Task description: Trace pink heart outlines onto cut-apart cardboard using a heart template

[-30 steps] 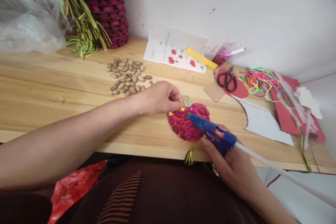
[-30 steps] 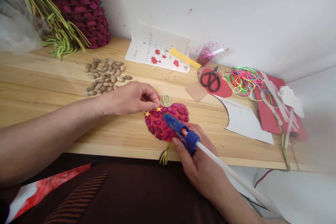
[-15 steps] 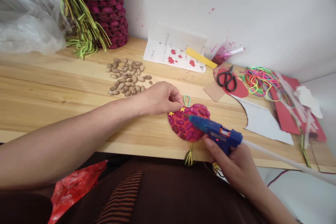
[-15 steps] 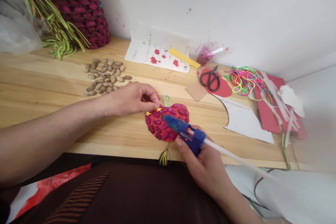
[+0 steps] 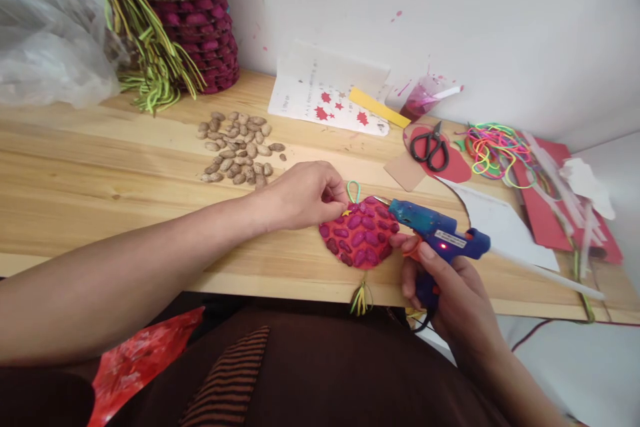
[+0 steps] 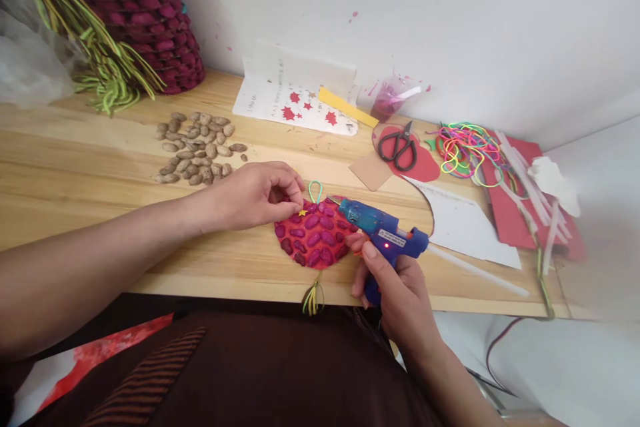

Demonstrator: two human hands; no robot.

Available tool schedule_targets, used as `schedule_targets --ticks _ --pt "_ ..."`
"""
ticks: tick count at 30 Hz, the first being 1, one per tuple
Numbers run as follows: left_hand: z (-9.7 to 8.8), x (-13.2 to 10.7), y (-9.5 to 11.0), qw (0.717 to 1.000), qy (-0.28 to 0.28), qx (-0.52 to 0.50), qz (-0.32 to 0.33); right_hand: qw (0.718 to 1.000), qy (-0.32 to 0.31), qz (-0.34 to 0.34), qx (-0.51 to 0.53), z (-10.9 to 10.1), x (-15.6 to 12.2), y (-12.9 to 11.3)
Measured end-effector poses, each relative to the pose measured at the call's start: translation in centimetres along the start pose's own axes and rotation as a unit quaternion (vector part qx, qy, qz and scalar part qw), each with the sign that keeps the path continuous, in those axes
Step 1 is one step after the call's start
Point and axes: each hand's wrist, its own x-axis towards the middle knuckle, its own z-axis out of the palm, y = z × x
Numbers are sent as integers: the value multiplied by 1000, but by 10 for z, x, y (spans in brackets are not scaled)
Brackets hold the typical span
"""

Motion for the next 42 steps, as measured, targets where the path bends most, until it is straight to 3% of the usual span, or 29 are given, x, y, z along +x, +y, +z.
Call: schedule_targets --ticks 17,25,33,42 --pt "9 0 -1 994 50 73 68 1000 5 -12 -8 0 -1 3" --pt "10 -1 -1 993 52 80 68 1000 -1 -11 -13 -1 2 5" --pt "6 -1 3 999 36 1 -6 1000 -2 -16 -19 -3 2 5" --pt "17 1 -3 995 87 27 37 1000 1 -9 -23 -2 3 6"
